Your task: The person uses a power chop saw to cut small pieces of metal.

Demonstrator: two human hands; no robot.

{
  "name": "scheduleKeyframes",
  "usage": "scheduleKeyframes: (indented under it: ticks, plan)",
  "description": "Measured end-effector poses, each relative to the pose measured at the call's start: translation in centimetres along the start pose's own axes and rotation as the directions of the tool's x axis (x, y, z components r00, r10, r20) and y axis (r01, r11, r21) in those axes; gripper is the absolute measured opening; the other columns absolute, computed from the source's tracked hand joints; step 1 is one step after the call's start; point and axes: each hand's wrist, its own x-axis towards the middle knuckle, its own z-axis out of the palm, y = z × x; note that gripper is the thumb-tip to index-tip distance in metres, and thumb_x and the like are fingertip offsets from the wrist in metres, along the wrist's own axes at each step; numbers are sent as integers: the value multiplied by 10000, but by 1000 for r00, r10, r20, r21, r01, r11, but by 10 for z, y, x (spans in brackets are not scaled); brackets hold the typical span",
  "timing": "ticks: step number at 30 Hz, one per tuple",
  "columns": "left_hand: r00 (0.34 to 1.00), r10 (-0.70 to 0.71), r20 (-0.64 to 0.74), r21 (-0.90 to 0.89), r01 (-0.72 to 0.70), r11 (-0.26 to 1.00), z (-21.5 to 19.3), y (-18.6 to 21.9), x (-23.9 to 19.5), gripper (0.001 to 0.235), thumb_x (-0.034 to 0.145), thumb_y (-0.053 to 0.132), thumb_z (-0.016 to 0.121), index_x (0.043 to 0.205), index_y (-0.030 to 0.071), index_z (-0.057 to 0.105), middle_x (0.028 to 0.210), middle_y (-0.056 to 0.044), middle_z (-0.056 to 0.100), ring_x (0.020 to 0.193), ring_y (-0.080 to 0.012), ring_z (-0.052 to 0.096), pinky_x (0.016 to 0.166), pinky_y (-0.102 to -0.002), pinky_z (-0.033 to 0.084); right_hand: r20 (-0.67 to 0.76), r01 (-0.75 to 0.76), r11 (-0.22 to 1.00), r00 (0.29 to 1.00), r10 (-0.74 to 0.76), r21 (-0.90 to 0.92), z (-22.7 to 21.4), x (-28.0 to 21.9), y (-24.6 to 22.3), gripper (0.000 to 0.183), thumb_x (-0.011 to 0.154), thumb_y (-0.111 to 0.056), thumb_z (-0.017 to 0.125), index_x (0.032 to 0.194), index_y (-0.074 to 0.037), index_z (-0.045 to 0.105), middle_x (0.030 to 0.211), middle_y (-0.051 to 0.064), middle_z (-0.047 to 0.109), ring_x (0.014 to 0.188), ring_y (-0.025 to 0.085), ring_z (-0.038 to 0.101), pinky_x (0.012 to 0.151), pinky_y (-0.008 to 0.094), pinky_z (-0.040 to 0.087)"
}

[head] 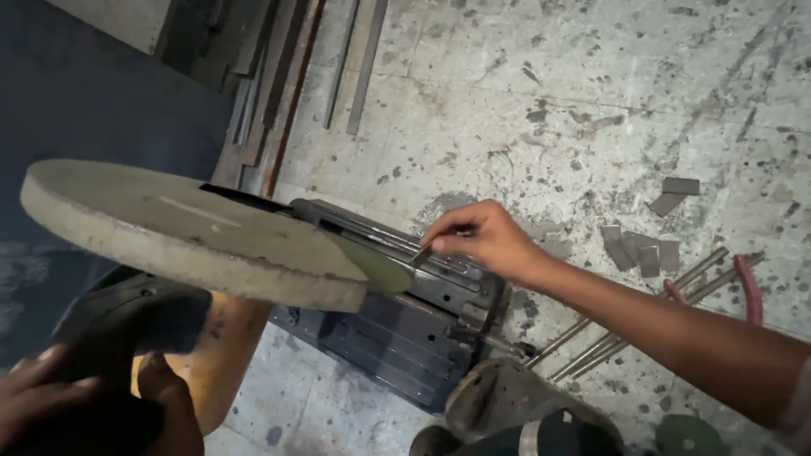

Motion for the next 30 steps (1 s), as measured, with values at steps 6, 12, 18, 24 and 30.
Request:
scheduleKeyframes:
  ticks: [6,12,18,24,30]
  plan:
    - [872,-155,465,144,98,985,30,-138,-61,483,694,533,702,1168,443,686,1259,-22,535,1137,-180,497,971,-296,395,67,-368,622,890,452,691,8,-15,29,229,870,-55,728,1076,45,729,1029,125,763,929,187,715,853,321,585]
    - [983,40,182,120,-63,991,8,-46,-17,378,797,282,646,1169,312,707,1322,-84,673,1484,-321,487,1315,-507,295,71,-467,517,787,613,717,27,-8,27,235,842,-65,734,1071,-13,712,906,70,719,808,154,653,760,266,557]
    - [899,-295,-324,38,324,945,70,42,-17,301,955,268,677,1120,92,496,1147,-133,594,1256,-227,565,1224,-354,395,215,-616,385,678,703,687,42,-9,71,171,863,-146,797,957,-25,722,780,24,652,693,113,539,654,256,444]
    - [790,-366,-491,213,517,829,14,290,140,400,1107,191,630,1419,-13,486,1279,-173,593,1315,-267,606,1248,-366,414,236,-602,373,697,678,706,44,-7,100,161,839,-159,806,933,-39,752,782,-1,655,701,93,550,663,247,443]
    - [774,-626,-90,322,618,718,6,179,29,507,986,279,730,1372,24,522,1203,-180,648,1192,-271,655,1126,-383,501,86,-512,555,781,619,656,43,-8,64,128,822,-63,788,918,11,746,774,73,701,661,137,618,599,282,495]
